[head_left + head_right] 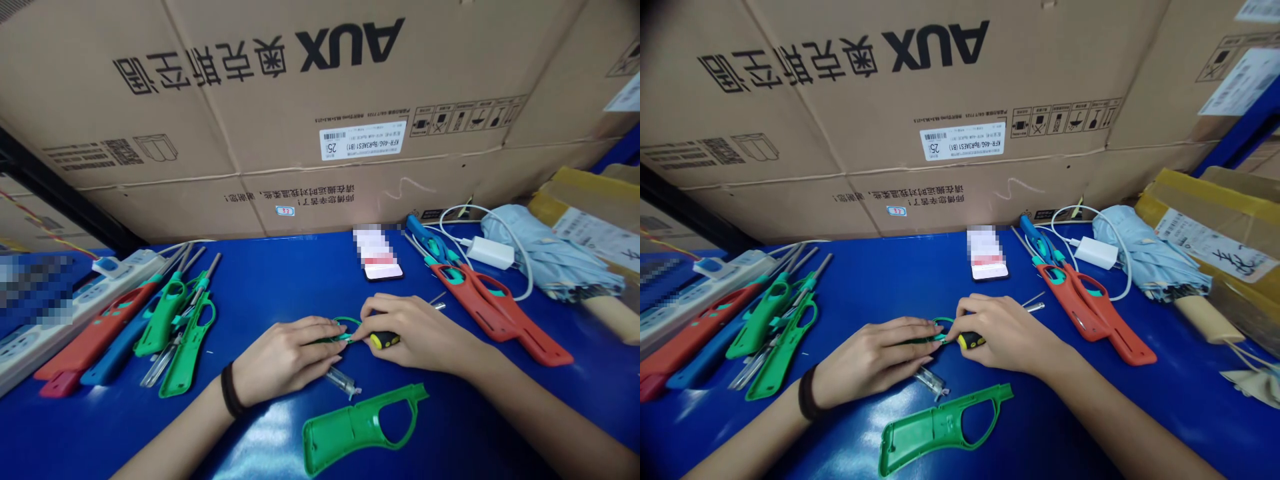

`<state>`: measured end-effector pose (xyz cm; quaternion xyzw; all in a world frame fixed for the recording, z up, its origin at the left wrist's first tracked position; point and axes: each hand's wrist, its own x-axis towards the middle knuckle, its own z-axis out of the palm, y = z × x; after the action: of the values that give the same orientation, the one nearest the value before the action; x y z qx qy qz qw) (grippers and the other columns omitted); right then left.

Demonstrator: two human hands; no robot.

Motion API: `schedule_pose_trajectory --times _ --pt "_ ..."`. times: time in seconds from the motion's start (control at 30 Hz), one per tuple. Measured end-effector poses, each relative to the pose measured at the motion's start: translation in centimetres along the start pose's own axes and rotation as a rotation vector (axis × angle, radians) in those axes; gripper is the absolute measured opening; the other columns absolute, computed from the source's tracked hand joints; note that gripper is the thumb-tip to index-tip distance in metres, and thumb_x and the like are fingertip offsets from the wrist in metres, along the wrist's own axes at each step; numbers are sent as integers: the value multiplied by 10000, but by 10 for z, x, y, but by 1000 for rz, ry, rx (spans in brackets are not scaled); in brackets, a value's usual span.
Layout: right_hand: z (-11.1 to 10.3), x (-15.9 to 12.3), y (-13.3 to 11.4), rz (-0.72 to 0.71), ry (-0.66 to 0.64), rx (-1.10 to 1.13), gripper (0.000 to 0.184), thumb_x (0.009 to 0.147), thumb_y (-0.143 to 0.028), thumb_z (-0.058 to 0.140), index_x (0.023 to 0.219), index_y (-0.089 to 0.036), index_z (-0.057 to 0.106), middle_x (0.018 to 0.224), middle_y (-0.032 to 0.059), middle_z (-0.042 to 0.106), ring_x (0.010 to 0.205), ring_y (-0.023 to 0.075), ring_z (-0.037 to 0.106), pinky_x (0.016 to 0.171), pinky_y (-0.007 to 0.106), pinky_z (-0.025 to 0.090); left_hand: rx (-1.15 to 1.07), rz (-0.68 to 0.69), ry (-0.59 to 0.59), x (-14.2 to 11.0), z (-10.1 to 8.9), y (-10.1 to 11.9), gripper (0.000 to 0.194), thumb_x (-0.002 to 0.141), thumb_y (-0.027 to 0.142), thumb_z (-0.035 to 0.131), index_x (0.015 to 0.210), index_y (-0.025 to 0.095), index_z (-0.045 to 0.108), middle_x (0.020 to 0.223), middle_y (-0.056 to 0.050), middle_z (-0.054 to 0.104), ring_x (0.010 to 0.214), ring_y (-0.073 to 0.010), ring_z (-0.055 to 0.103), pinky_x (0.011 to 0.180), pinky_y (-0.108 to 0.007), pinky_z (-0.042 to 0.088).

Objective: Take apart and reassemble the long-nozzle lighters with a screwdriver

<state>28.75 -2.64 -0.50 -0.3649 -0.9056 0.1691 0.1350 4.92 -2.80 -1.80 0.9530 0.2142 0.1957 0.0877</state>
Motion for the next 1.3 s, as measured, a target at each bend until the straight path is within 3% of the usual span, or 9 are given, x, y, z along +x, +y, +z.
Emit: schedule_pose_trajectory --times 0.23,0.4,0.6,1.03,1.3 --pt "-17 -5 12 96 66 84 164 799 -251 635 950 -270 694 973 -6 668 875 159 625 751 262 461 -30 -30 14 0 0 0 216 913 212 527 1072 183 671 1141 -57 674 1067 -187 624 924 -306 531" --pt "-22 -10 26 229 -46 61 167 759 -295 695 918 -247 687 982 12 659 874 187 621 765 288 468 -48 -29 39 -2 1 -2 206 897 254 562 1042 176 687 1125 -71 679 1045 -198 632 887 -306 548" --pt "-21 -8 27 227 -68 87 130 820 -330 641 884 -235 704 932 24 680 849 189 630 751 289 468 -95 -44 46 -2 3 -6 216 890 210 568 1071 189 683 1129 -67 677 1051 -191 628 905 -314 538" --pt "-15 -7 30 142 -16 66 60 799 -266 672 786 -208 671 887 11 644 789 160 605 692 261 453 -174 -73 15 -1 -1 -5 200 892 164 553 1024 180 701 1130 -69 678 1049 -190 623 913 -320 526" --pt "-18 -8 26 142 -46 133 137 805 -211 626 908 -231 714 923 11 677 819 161 630 739 272 459 -187 -87 14 -2 -1 -5 198 896 167 547 1022 186 698 1133 -71 676 1039 -192 628 912 -335 526"
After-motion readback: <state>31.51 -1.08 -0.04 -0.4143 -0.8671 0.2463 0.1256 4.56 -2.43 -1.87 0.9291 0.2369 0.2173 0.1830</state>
